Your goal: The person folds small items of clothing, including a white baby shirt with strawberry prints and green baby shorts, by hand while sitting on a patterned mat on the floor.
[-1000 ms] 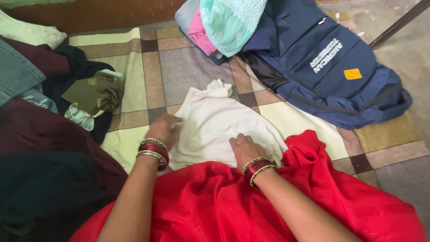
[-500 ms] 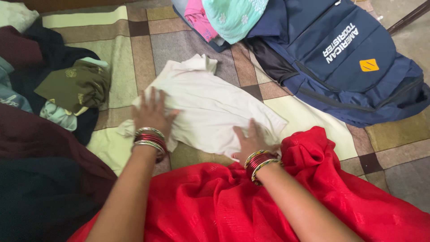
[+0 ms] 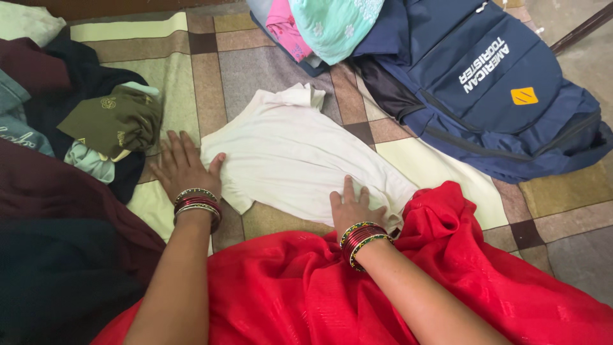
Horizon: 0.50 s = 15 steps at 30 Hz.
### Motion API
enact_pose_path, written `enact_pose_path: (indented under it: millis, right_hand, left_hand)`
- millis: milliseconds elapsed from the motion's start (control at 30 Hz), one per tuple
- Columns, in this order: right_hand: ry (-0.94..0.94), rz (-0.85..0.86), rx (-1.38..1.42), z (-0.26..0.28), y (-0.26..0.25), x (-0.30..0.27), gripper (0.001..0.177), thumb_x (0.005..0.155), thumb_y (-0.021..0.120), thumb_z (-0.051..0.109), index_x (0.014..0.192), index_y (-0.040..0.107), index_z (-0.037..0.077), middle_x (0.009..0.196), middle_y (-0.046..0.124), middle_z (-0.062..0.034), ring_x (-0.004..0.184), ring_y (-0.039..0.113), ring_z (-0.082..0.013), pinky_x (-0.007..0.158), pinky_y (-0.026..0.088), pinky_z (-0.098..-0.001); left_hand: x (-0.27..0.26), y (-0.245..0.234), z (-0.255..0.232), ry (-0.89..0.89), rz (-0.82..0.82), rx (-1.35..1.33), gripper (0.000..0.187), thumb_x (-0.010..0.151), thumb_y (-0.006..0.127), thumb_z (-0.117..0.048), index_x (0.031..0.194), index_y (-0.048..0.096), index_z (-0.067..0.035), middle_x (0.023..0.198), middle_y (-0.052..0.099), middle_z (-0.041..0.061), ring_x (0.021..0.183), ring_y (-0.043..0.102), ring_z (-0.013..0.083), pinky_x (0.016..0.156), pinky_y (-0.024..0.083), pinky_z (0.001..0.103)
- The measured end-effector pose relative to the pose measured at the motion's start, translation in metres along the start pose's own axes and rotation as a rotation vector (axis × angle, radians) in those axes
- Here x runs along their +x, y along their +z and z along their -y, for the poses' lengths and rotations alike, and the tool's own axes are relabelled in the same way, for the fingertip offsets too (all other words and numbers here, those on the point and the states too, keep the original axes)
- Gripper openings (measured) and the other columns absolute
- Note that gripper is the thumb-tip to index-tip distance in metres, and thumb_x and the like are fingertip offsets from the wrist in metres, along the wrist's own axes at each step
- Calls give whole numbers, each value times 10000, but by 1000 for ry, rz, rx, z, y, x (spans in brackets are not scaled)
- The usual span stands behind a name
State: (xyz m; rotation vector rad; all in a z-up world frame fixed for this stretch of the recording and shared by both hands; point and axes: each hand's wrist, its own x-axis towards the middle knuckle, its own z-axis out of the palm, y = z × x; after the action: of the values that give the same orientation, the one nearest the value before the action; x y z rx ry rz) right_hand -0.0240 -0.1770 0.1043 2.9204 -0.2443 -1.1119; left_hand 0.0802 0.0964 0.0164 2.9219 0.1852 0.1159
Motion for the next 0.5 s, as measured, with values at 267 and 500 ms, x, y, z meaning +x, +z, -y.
enact_pose_path:
  millis: [267,500]
  right_hand:
    - [-33,25,-22,1,-11,-8,480,1005,523,129,1464,385,159,1717,-14,-166,1535,157,-456,1077,389,-693]
    - [-43,-77,-56,0,-8,-10,335,1050,446,176,1383,485,193,1664,135,-131,1496,251,-391,1088,331,-737]
  left_hand:
    - [-22,24,-71,341,76,-152,917,967,445,-650,1635,133,-105,1726,118,114,1574,76,301,1226,78,574]
    - [6,-4,7,-38,-12,-56,988,967,535,-666,1596,102,-39,1661,32,168,1542,60,351,1206,91,544]
